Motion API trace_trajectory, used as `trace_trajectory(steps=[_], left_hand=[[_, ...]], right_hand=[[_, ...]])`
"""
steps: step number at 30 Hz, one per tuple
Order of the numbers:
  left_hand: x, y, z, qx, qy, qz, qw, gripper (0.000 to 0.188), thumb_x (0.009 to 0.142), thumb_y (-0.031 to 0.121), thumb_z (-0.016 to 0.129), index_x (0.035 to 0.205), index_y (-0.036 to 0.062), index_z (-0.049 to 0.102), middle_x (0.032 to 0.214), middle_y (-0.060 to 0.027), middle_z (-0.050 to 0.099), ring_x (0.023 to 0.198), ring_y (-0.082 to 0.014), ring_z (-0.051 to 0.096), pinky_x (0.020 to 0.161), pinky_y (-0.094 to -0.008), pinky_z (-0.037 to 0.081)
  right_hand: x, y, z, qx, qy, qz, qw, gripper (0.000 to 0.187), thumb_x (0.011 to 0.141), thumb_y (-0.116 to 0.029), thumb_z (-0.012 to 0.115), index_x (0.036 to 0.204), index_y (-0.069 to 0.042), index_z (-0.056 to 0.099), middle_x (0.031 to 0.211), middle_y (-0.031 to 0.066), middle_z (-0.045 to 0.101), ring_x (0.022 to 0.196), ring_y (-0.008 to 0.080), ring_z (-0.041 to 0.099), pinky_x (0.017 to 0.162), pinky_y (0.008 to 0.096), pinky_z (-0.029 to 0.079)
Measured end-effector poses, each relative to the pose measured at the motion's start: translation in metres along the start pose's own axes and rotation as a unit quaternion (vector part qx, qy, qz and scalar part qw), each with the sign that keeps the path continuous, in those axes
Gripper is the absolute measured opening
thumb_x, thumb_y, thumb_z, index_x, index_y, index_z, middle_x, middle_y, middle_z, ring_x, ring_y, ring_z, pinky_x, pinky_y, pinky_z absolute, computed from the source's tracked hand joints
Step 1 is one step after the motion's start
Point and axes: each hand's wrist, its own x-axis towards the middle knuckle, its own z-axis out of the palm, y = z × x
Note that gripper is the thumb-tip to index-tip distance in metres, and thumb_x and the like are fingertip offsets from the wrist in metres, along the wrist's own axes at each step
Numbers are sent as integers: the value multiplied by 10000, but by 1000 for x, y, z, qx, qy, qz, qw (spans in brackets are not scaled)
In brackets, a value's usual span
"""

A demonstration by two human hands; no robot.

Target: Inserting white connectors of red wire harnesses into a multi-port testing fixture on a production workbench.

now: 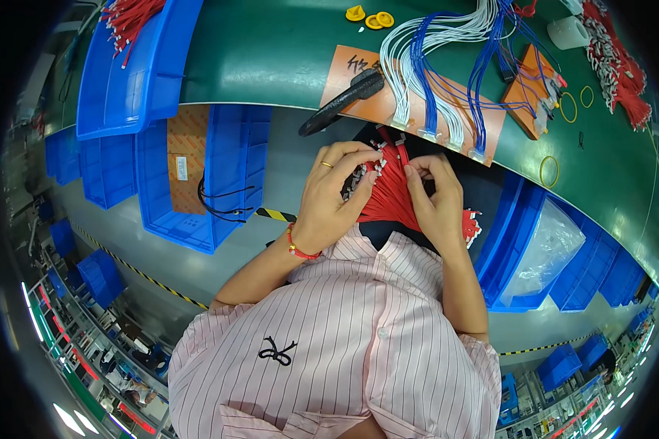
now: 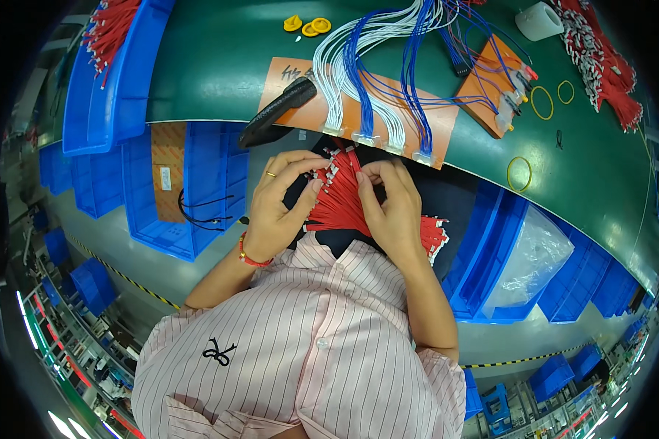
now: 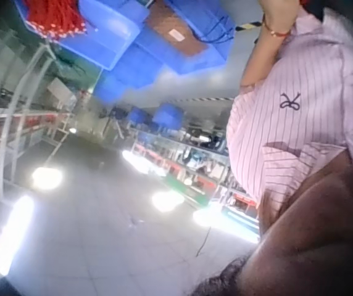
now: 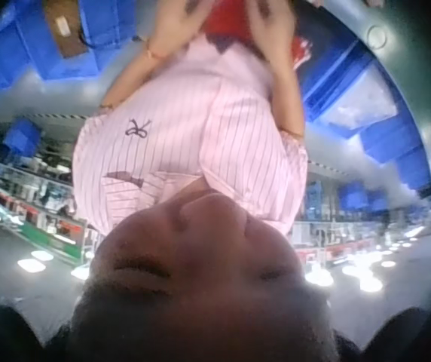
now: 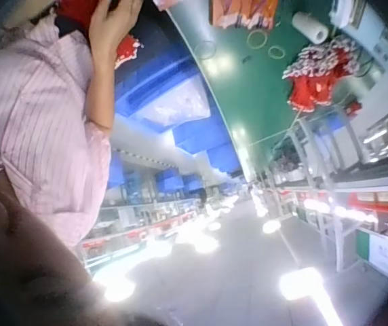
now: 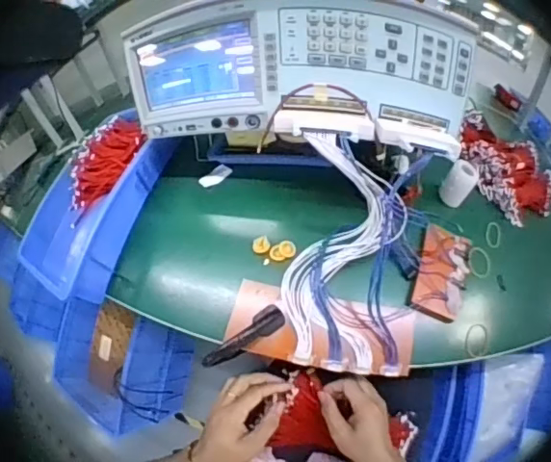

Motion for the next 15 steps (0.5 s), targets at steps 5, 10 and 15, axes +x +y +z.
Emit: trace_trajectory(steps=[5,10,15], left_hand=[[4,8,7,-92,6,-49,995,317,907,106,626,1214,29,630,1143,-152,583,992,-276,576,901,-350,444],[15,21,11,-230,-50,-40,971,315,960,114,584,1254,9,628,1200,-122,567,944,-156,579,832,-282,472],[17,28,12,-481,-45,-148,863,244,1001,175,508,1001,-23,651,986,-124,633,864,-170,606,831,-301,473]], right_hand=[[-6,-22,-9,-26,76,-94,992,97,812,11,691,903,10,657,874,117,601,781,254,590,722,323,467],[-10,-24,-12,43,34,-103,993,86,864,-2,657,942,9,624,852,112,619,765,225,597,701,310,466],[-18,-29,-19,204,-79,39,975,112,932,-49,617,1011,19,579,866,95,647,766,136,622,708,258,488]])
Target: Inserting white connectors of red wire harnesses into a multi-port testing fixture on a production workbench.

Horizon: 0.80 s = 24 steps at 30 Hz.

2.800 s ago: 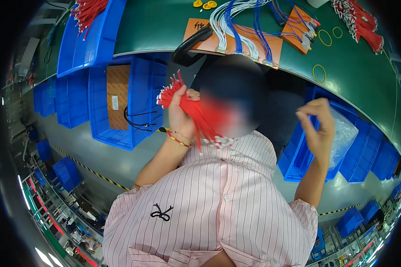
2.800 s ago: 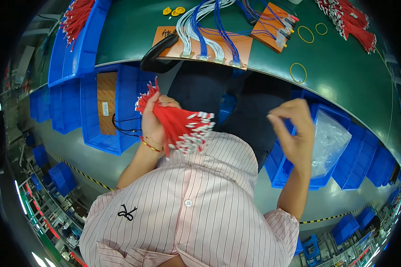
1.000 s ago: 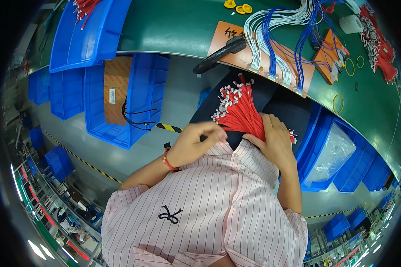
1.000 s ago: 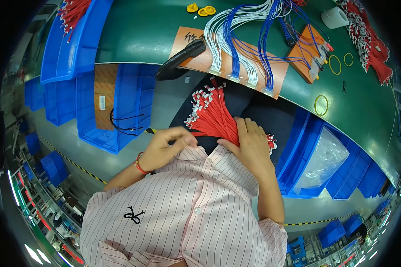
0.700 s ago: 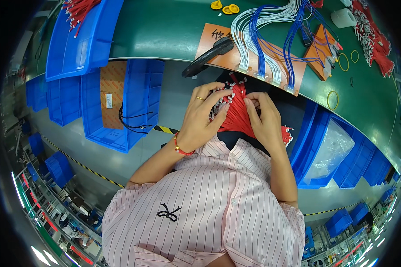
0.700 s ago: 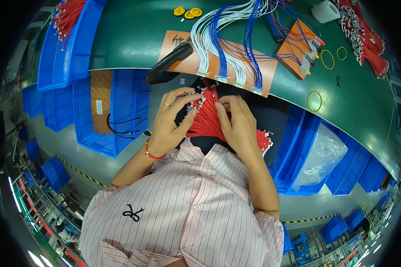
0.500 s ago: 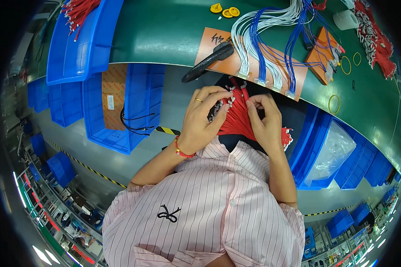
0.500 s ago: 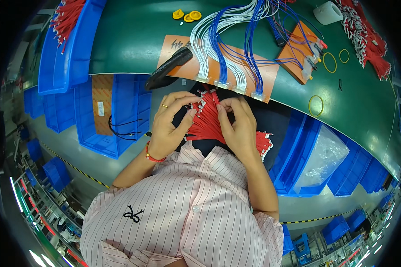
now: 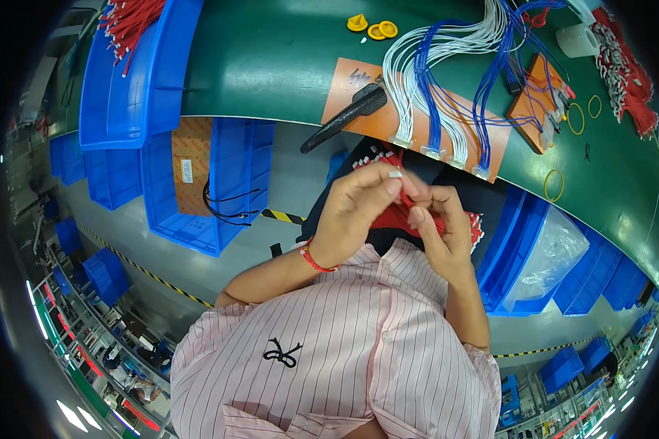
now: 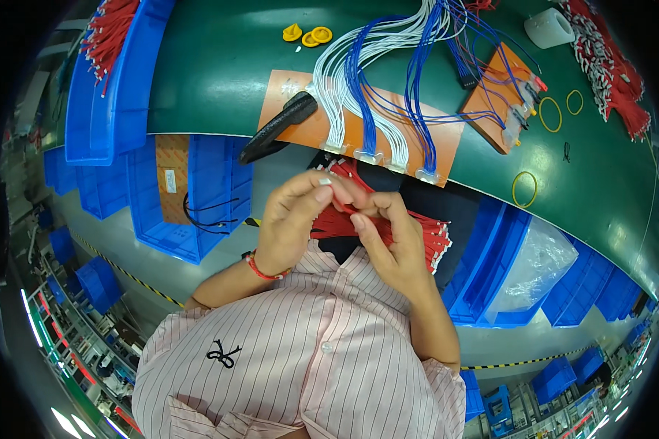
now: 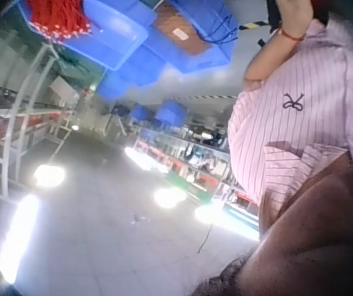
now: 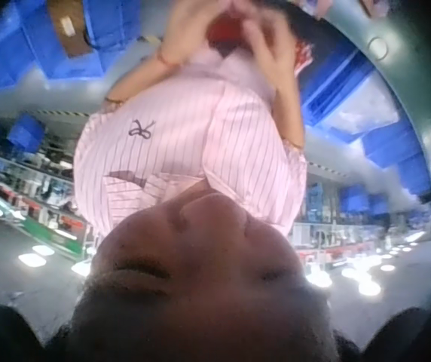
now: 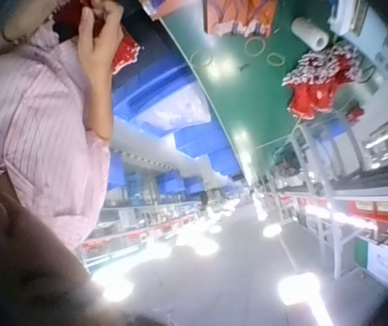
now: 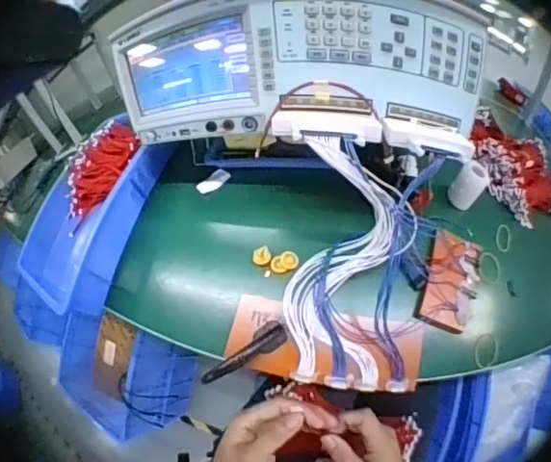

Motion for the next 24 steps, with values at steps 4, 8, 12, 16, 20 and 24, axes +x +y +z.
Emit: trace_trajectory(steps=[4,8,12,16,20,24], left_hand=[[9,8,-1,-25,54,-33,998,297,1010,214,486,857,-6,615,660,-25,520,640,-88,487,653,-247,430],[14,7,2,19,64,-33,997,303,1004,196,510,869,-45,635,609,17,439,564,-57,397,560,-229,368],[17,5,0,48,76,-26,996,303,1001,190,530,888,-64,651,607,18,445,553,-55,400,541,-216,351],[19,8,0,57,79,-27,995,302,998,198,546,905,-67,659,635,-1,504,563,-56,422,530,-214,353],[19,8,-1,60,78,-27,995,294,993,192,555,905,-68,659,659,-17,545,567,-58,435,528,-213,359],[19,8,-2,78,86,-19,993,297,993,194,557,902,-70,658,664,-21,553,566,-58,438,525,-213,362]], right_hand=[[-6,1,-28,-79,-67,45,994,130,922,-33,627,1040,21,626,893,80,668,791,121,635,723,248,497],[-15,3,-50,-71,-36,83,993,119,899,-1,643,1015,21,650,834,56,653,730,94,611,694,242,497],[-24,6,-68,70,28,153,985,83,880,-9,671,949,26,641,795,61,612,687,103,594,647,267,514],[-23,13,-59,304,31,56,951,144,887,-94,677,939,34,638,787,80,557,673,161,606,657,317,547],[-14,12,-36,372,47,21,927,193,933,-128,621,999,46,675,889,127,596,728,177,618,693,316,538],[-3,-3,-24,221,90,71,969,230,973,-124,568,1011,68,687,936,159,666,714,179,635,698,288,518]])
